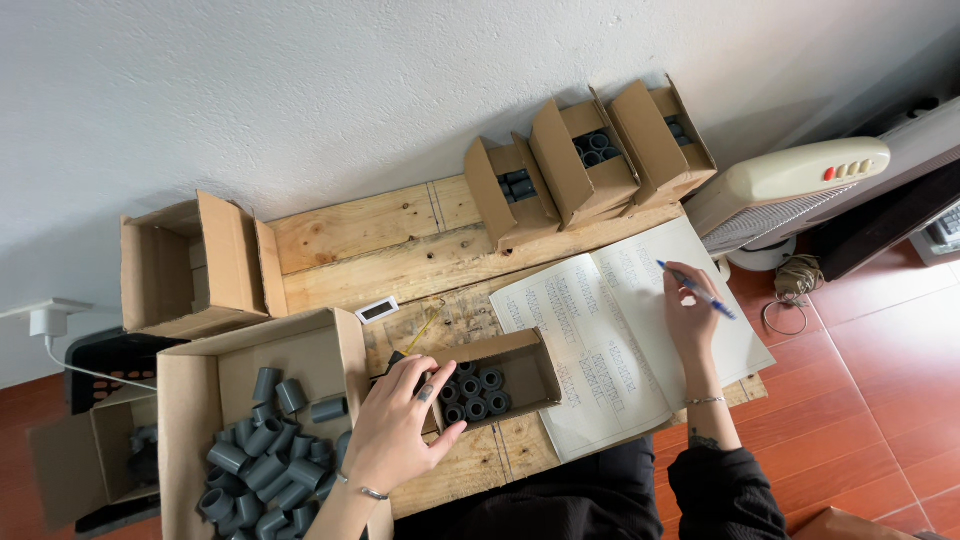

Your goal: The person measures gray plastic pipe fittings with a tape measure and records the measurements in a notebook. The person repeatedly picks up a fitting, measures it, writes down the value, and places the fitting into a small cardboard box.

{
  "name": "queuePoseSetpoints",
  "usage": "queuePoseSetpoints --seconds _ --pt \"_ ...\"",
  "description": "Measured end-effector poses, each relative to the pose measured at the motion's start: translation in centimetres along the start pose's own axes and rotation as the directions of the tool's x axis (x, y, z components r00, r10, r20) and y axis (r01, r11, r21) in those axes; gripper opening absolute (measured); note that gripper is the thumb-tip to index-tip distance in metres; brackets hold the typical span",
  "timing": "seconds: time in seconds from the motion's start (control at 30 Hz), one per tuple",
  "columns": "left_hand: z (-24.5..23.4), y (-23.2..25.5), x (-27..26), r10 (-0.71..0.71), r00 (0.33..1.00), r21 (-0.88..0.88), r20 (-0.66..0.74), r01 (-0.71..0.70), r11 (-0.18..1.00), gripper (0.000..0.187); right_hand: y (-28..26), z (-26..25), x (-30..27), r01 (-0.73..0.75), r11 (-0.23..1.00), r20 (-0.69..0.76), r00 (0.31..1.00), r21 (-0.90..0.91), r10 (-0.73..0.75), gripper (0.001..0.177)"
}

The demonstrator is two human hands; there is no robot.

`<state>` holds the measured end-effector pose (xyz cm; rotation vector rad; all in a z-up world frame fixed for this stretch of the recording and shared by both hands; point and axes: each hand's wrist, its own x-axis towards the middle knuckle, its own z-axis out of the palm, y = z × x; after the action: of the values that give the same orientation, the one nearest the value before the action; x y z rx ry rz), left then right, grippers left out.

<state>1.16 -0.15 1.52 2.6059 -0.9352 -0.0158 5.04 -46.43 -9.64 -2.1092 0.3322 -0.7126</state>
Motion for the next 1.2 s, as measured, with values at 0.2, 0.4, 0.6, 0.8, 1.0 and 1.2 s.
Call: queuePoseSetpoints --seconds 0.2,0.4,0.6,0.8,1.0,1.2 --pt "0.0 0.1 0.0 0.0 1.0 -0.005 -0.008 0.0 1.0 0.068 3.5 -3.1 0.3 0.404 0.731 0.259 0.915 -0.551 -0.311 0.043" --pt "0.4 -0.1 -0.2 -0.009 1.0 0.0 0.014 0.009 1.0 0.068 3.9 -3.6 -0.2 0.36 0.74 0.329 0.924 -0.568 -0.197 0.04" --pt "0.1 0.0 0.0 -0.001 1.0 -0.011 0.014 0.002 1.0 0.067 3.9 -3.5 -0.3 0.347 0.755 0.338 0.925 -0.556 -0.175 0.047" --pt "-1.5 -0.5 -0.1 0.002 0.994 -0.072 -0.109 -0.01 0.997 0.048 -0.9 -2.4 -1.1 0.431 0.813 0.276 0.898 -0.39 -0.344 0.035" --pt "-5.6 -4.5 -2.3 -0.243 0.96 0.073 -0.139 0.255 0.964 0.032 -6.9 0.2 -2.8 0.532 0.82 0.293 0.834 -0.211 -0.467 0.029" --pt "-5.7 -8.7 -7.5 -0.569 0.817 0.177 0.09 0.549 0.817 0.013 -13.5 3.2 -5.7 0.42 0.902 0.299 0.877 -0.098 -0.376 0.034"
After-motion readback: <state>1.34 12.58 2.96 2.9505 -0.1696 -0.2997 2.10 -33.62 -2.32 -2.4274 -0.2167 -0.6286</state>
